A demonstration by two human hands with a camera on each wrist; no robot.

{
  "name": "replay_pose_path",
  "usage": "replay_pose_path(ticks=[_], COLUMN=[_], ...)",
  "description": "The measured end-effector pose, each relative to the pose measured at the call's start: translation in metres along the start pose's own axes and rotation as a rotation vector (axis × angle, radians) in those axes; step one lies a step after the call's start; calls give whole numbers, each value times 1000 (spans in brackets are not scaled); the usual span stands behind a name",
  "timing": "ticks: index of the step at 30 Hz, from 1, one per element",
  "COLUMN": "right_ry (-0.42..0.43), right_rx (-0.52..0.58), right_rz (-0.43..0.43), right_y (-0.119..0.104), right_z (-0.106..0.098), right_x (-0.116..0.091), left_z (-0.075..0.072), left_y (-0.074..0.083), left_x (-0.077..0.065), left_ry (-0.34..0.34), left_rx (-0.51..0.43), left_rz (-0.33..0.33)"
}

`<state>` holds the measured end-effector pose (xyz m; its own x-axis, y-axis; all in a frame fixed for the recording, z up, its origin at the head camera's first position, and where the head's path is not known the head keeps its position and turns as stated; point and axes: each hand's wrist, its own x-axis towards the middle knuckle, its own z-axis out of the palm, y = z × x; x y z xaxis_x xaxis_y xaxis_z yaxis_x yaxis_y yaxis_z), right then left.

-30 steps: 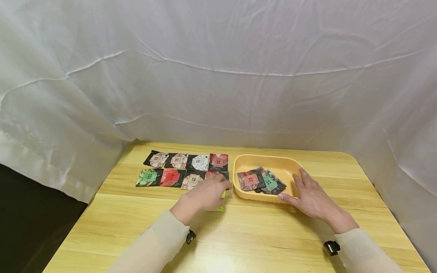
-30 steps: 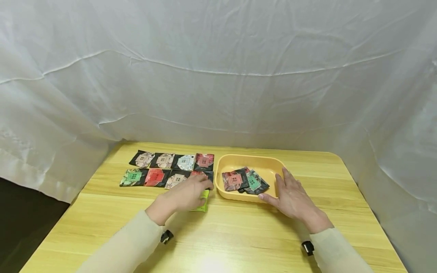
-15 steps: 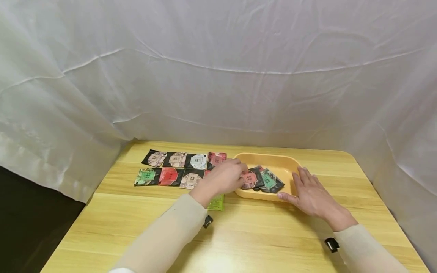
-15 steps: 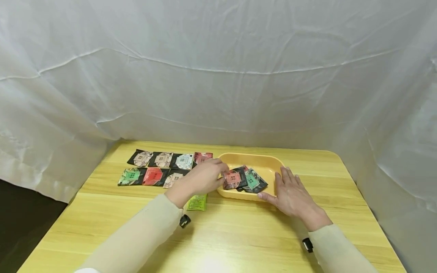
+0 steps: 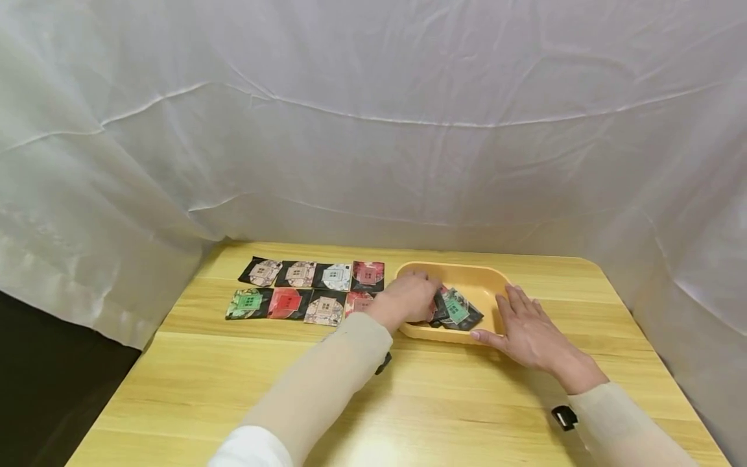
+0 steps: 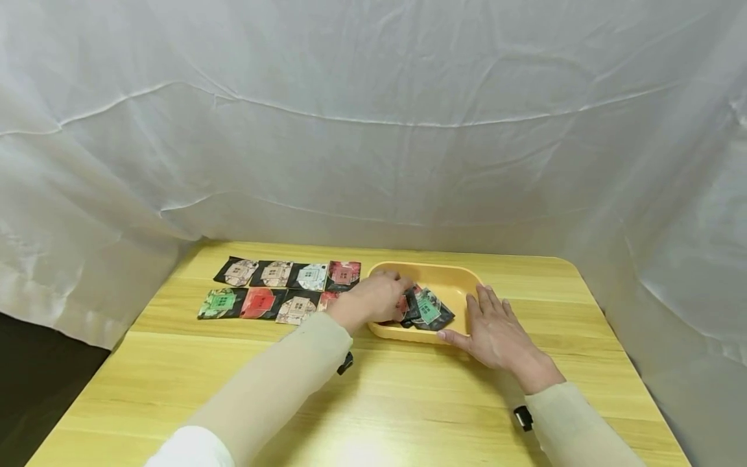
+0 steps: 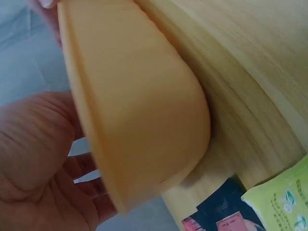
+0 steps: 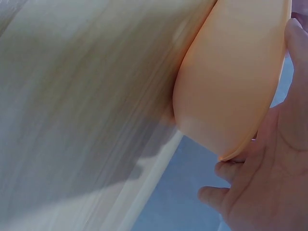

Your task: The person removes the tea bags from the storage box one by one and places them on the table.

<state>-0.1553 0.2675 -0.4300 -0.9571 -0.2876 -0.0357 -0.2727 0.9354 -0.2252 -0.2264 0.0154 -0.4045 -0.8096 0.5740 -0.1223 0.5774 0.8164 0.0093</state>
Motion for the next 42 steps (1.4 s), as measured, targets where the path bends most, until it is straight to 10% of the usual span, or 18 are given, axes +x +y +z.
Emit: replay_pose_path(ticks=[19, 42], right_ry=[0, -8], right_rx=[24, 47], right_rz=[-1, 0], right_y=[0, 1], right_z=[1, 3], right_x=[-1, -2], left_z=[9, 13], left_y=[15, 13], left_x=[12, 13], left_ry=[-173, -146], left_rx=[21, 0], left_rz=[-33, -7])
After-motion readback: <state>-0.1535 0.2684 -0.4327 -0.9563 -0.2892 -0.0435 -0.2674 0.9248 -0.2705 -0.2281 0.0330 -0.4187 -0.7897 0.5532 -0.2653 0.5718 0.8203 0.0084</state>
